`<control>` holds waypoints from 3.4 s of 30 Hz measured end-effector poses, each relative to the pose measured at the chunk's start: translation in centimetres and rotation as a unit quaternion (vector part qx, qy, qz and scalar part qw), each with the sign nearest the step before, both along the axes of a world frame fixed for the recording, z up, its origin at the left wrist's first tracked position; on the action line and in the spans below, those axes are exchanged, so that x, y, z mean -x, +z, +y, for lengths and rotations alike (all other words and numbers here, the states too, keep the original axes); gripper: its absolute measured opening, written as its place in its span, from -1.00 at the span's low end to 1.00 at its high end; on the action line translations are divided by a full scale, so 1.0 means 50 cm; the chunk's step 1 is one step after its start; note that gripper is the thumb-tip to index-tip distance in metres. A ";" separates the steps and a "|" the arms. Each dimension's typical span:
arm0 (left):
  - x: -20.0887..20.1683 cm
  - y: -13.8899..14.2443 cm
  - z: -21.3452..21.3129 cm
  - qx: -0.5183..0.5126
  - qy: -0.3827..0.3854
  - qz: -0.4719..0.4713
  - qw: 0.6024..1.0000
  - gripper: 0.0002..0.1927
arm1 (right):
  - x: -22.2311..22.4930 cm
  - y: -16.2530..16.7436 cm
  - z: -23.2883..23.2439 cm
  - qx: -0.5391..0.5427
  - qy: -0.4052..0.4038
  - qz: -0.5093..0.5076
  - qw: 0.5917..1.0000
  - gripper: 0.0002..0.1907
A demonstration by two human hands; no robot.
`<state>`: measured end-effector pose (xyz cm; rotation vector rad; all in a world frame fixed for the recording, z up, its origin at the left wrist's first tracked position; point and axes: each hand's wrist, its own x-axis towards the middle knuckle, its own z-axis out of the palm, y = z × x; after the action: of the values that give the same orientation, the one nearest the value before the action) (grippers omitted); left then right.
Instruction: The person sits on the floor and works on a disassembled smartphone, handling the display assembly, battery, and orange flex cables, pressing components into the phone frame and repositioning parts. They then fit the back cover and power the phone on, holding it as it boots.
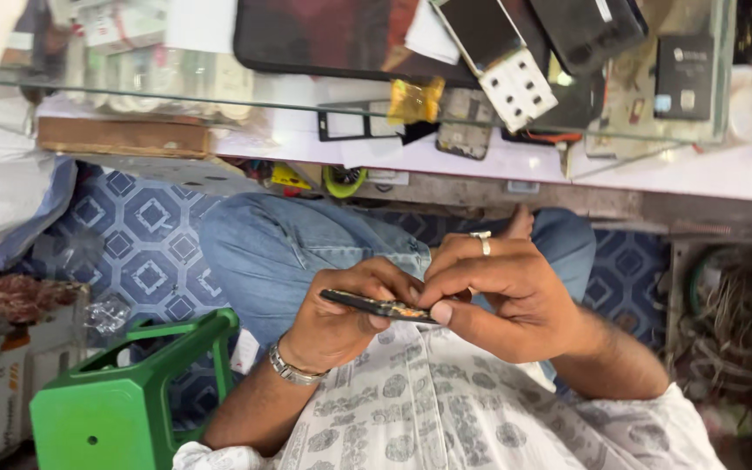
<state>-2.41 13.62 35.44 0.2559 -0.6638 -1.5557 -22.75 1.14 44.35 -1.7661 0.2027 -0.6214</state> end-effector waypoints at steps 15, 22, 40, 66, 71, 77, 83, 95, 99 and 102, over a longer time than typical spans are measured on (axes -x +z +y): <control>0.002 -0.014 -0.006 0.014 -0.036 -0.003 0.999 -0.78 | 0.018 0.012 -0.004 0.034 0.009 0.016 0.999 -0.86; 0.001 -0.015 -0.004 0.017 -0.030 -0.035 0.999 -0.74 | 0.016 0.019 -0.010 0.070 0.019 0.016 0.997 -0.85; 0.005 -0.028 -0.002 0.003 -0.051 0.000 0.999 -0.77 | 0.023 0.013 -0.016 0.065 0.037 0.031 0.997 -0.82; 0.007 -0.036 -0.004 -0.031 -0.040 0.006 0.999 -0.75 | 0.020 -0.023 -0.022 -0.004 0.028 0.064 0.998 -0.83; 0.009 -0.038 -0.008 -0.053 -0.036 0.007 0.998 -0.78 | 0.020 -0.034 -0.024 -0.020 0.022 0.065 0.997 -0.84; 0.007 -0.038 -0.013 -0.060 -0.036 -0.008 0.997 -0.84 | 0.023 -0.040 -0.025 -0.013 0.014 0.072 0.997 -0.86; 0.007 -0.040 -0.016 -0.068 -0.032 -0.014 0.997 -0.85 | 0.022 -0.044 -0.027 -0.008 0.011 0.077 0.997 -0.86; 0.007 -0.046 -0.017 -0.070 -0.035 -0.007 0.997 -0.84 | 0.024 -0.046 -0.027 -0.006 0.008 0.085 0.996 -0.87; 0.008 -0.048 -0.018 -0.073 -0.038 0.011 0.997 -0.82 | 0.024 -0.046 -0.028 -0.005 0.006 0.082 0.997 -0.88; 0.006 -0.049 -0.018 -0.063 -0.037 -0.008 0.997 -0.82 | 0.024 -0.046 -0.029 -0.003 0.006 0.083 0.997 -0.88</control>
<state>-2.72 12.74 32.97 0.3413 -0.5931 -1.6708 -23.95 -0.28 42.03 -1.8134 0.3072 -0.4657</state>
